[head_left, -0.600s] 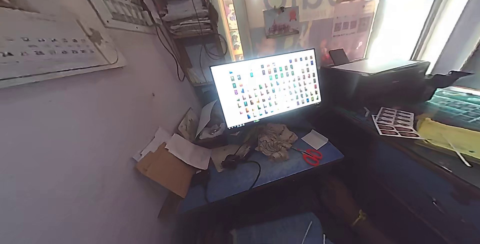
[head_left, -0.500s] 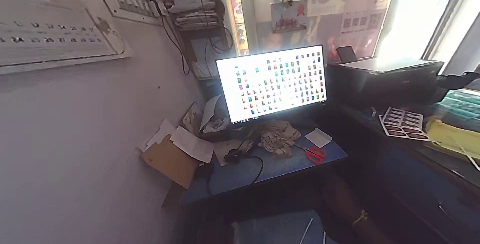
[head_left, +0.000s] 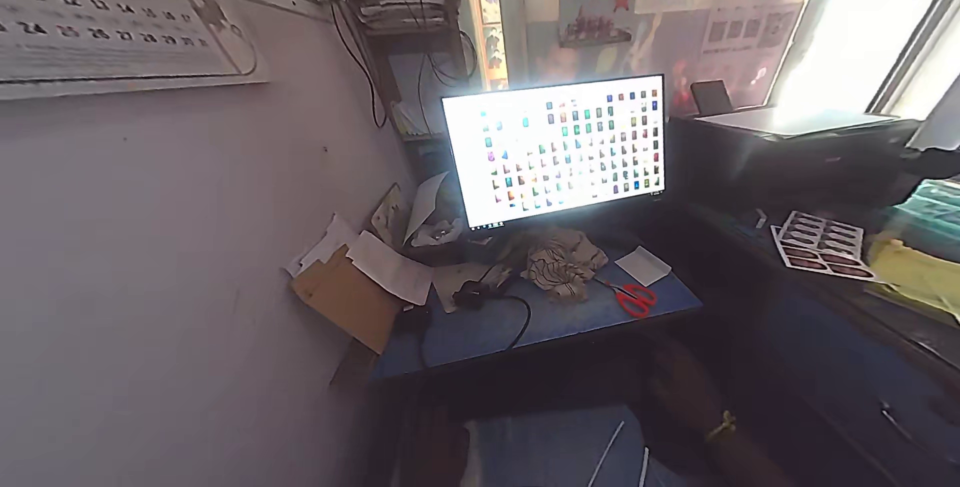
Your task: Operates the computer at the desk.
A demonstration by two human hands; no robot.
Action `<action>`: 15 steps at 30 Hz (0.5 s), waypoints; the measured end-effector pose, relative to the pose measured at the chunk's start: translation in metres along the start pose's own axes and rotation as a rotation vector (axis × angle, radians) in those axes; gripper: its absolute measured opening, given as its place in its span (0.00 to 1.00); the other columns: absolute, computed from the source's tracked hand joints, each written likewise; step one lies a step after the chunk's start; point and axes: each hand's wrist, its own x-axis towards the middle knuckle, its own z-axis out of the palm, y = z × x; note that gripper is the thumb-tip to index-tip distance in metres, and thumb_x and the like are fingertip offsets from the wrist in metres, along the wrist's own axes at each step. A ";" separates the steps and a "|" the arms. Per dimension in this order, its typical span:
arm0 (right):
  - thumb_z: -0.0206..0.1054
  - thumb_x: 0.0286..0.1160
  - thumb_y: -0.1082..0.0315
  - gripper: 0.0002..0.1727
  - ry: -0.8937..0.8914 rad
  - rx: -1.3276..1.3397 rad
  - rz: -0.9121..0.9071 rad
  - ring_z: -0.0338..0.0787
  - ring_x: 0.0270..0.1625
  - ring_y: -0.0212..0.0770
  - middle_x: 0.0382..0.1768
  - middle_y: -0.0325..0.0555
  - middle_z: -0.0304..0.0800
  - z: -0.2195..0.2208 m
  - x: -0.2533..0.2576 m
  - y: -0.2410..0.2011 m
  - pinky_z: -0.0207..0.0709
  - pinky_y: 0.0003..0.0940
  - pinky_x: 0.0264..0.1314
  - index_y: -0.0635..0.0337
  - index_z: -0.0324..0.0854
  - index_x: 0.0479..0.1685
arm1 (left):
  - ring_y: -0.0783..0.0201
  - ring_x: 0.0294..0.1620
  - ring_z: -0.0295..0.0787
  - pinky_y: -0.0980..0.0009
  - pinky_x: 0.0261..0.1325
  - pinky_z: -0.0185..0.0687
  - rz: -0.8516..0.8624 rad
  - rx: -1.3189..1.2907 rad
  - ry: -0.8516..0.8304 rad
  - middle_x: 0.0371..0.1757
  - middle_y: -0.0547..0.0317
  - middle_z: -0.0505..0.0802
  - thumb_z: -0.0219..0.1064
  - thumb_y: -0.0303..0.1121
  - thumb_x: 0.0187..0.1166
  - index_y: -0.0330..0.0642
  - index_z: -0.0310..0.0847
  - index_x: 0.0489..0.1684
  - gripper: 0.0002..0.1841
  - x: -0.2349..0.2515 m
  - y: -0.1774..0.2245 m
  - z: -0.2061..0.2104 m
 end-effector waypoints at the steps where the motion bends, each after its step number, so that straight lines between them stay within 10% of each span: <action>1: 0.70 0.64 0.54 0.24 0.005 0.003 -0.004 0.84 0.73 0.62 0.70 0.60 0.85 0.000 0.000 0.000 0.79 0.59 0.73 0.60 0.91 0.55 | 0.31 0.82 0.71 0.38 0.83 0.64 0.005 -0.001 0.006 0.81 0.33 0.78 0.69 0.42 0.73 0.36 0.83 0.70 0.28 0.000 0.000 0.000; 15: 0.69 0.65 0.55 0.23 0.017 0.004 -0.008 0.84 0.73 0.62 0.70 0.59 0.85 0.001 0.001 0.000 0.79 0.58 0.72 0.59 0.91 0.55 | 0.28 0.81 0.71 0.35 0.81 0.65 -0.022 -0.018 -0.042 0.81 0.33 0.78 0.69 0.42 0.73 0.40 0.82 0.73 0.28 0.005 0.000 -0.003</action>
